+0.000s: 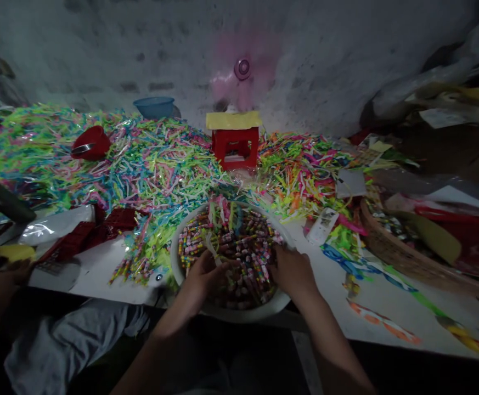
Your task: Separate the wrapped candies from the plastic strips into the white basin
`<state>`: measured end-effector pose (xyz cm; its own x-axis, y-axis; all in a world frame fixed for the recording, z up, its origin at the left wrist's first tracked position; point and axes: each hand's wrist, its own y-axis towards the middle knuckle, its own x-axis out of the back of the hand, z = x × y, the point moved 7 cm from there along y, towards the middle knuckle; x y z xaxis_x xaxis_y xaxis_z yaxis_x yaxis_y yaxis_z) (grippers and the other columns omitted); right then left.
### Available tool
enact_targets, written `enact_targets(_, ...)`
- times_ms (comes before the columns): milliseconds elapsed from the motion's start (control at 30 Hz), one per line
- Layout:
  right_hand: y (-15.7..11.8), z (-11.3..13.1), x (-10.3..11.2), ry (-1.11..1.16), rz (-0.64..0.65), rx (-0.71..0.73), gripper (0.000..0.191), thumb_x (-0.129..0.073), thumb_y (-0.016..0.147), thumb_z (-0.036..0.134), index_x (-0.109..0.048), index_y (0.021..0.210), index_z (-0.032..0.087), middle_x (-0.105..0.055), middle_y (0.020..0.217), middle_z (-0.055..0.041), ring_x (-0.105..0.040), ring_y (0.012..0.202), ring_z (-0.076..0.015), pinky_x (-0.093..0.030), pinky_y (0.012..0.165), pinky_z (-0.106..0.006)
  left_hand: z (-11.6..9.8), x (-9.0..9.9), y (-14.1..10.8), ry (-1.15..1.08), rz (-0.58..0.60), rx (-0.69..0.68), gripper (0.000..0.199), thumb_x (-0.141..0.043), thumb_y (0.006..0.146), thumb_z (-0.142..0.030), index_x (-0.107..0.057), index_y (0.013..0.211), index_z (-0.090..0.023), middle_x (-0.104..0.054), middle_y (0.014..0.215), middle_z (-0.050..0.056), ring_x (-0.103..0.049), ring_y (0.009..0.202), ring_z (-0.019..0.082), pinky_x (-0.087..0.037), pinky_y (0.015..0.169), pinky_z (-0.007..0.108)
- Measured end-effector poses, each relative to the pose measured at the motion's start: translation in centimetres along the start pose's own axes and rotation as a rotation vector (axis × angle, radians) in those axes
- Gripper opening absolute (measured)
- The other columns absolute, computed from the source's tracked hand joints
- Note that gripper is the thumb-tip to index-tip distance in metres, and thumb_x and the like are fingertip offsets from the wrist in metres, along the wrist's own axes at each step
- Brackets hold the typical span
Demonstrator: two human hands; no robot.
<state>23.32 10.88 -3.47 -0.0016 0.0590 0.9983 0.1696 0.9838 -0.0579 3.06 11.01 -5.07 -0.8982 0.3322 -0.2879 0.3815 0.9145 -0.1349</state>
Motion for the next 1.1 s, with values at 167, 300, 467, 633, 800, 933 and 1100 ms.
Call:
enact_targets(167,0.6,-0.3,-0.2,0.109,0.040,0.097,0.040,-0.055,0.080,0.018,-0.053,0.119,0.010,-0.072,0.093,-0.0151,-0.066,0.095,-0.0315,-0.040,0.081,-0.039,-0.2,0.0,-0.1,-0.031,-0.017,0.002,0.052,-0.071,0.077,-0.039,-0.055,0.122,-0.020,-0.069,0.113,0.012,-0.065,0.103,0.027,-0.050,0.065,0.025)
enact_targets(300,-1.0,0.1,0.3,0.577,0.003,0.191,0.027,-0.051,0.078,0.017,-0.061,0.103,0.019,-0.072,0.091,-0.0055,-0.067,0.087,-0.0241,-0.045,0.079,-0.034,-0.3,0.0,-0.2,-0.049,-0.066,0.024,0.054,-0.074,0.074,-0.038,-0.056,0.122,-0.021,-0.065,0.122,0.012,-0.065,0.103,0.026,-0.049,0.061,0.023)
enact_targets(467,-4.3,4.4,0.4,1.246,0.176,0.444,0.034,-0.053,0.085,0.039,-0.061,0.114,0.024,-0.067,0.114,-0.0052,-0.063,0.105,-0.0220,-0.050,0.086,-0.033,-0.1,0.2,-0.1,-0.093,-0.132,0.037,0.053,-0.077,0.070,-0.038,-0.058,0.116,-0.020,-0.070,0.109,0.010,-0.068,0.081,0.020,-0.047,0.055,0.021)
enact_targets(633,-4.7,5.5,0.1,1.052,-0.173,0.387,0.027,-0.054,0.085,0.032,-0.063,0.110,0.024,-0.067,0.108,-0.0075,-0.061,0.103,-0.0227,-0.048,0.090,-0.038,-0.7,0.1,0.0,-0.164,-0.139,-0.038,0.048,-0.077,0.071,-0.036,-0.059,0.113,-0.020,-0.070,0.108,0.010,-0.069,0.087,0.022,-0.053,0.068,0.026)
enact_targets(800,-5.4,6.0,0.9,0.681,-0.389,0.445,0.019,-0.052,0.089,0.029,-0.067,0.096,0.020,-0.070,0.096,-0.0097,-0.064,0.092,-0.0245,-0.047,0.082,-0.038,-0.7,0.2,0.0,-0.217,-0.159,-0.061,0.050,-0.076,0.071,-0.038,-0.058,0.113,-0.020,-0.071,0.108,0.010,-0.069,0.089,0.024,-0.054,0.068,0.028)
enact_targets(933,-6.2,6.9,0.4,0.618,-0.353,0.454,0.018,-0.053,0.091,0.028,-0.065,0.104,0.023,-0.074,0.089,-0.0046,-0.068,0.083,-0.0214,-0.045,0.080,-0.036,-0.2,0.7,0.1,-0.221,-0.189,-0.065,0.042,-0.075,0.073,-0.040,-0.057,0.105,-0.018,-0.070,0.111,0.010,-0.069,0.081,0.020,-0.050,0.059,0.023)
enact_targets(1100,-6.4,7.2,-0.2,0.607,-0.411,0.394,0.020,-0.053,0.091,0.029,-0.067,0.103,0.022,-0.075,0.087,-0.0049,-0.069,0.079,-0.0212,-0.045,0.077,-0.034,0.6,1.3,0.1,-0.195,-0.246,-0.036,0.041,-0.075,0.071,-0.042,-0.057,0.099,-0.017,-0.071,0.104,0.009,-0.067,0.072,0.017,-0.048,0.058,0.024)
